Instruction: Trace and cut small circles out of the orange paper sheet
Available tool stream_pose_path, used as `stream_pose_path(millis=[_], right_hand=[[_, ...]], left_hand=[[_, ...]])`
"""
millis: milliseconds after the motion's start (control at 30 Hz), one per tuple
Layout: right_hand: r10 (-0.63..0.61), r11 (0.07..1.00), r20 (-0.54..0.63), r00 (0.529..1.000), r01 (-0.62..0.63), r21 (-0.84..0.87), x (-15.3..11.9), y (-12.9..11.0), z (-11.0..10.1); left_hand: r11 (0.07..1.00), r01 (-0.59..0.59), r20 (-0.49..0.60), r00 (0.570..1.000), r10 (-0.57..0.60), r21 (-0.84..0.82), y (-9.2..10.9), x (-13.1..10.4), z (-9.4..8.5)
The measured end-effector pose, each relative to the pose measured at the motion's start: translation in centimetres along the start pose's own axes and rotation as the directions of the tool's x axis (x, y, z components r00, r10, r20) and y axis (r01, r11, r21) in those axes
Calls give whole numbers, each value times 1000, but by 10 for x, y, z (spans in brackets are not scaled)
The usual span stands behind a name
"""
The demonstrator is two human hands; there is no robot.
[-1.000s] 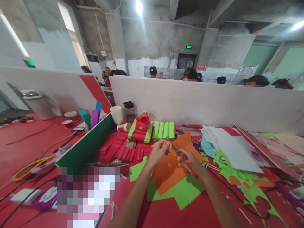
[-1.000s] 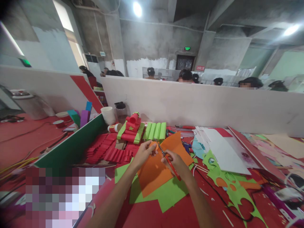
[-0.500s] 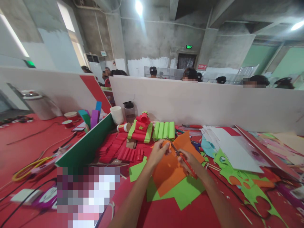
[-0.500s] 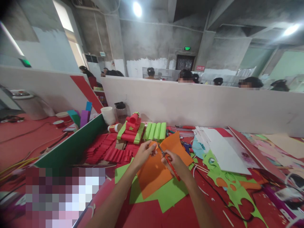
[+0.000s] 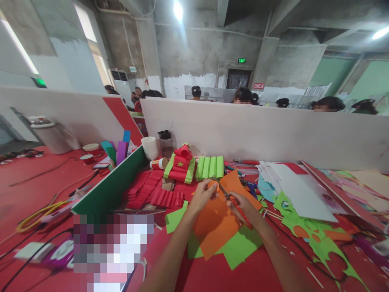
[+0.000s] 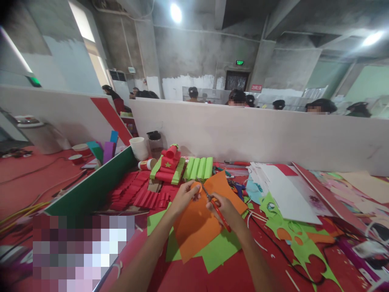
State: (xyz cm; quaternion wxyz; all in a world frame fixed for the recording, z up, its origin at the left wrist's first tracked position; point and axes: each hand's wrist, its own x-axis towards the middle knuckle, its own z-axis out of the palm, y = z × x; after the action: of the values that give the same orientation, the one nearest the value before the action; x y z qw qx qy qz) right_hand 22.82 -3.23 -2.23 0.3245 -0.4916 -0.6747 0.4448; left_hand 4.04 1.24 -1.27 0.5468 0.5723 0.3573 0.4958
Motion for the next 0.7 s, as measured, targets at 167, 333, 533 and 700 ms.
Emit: stream_pose_path(millis=[167, 333, 533, 700], right_hand=[[-42, 999, 22, 999, 42, 1, 0, 2, -1], [-31, 999, 34, 999, 30, 15, -2, 3, -2], [17, 999, 22, 1000, -18, 29, -1, -1, -2], [37, 999, -76, 996, -35, 22, 2, -4, -1]], left_hand=[[1000, 18, 19, 1000, -18, 12, 0, -3, 0], [1000, 20, 33, 999, -21, 23, 0, -3, 0], [999, 27, 39, 999, -28, 27, -1, -1, -1], [999, 27, 44, 999, -28, 37, 2, -2, -1]])
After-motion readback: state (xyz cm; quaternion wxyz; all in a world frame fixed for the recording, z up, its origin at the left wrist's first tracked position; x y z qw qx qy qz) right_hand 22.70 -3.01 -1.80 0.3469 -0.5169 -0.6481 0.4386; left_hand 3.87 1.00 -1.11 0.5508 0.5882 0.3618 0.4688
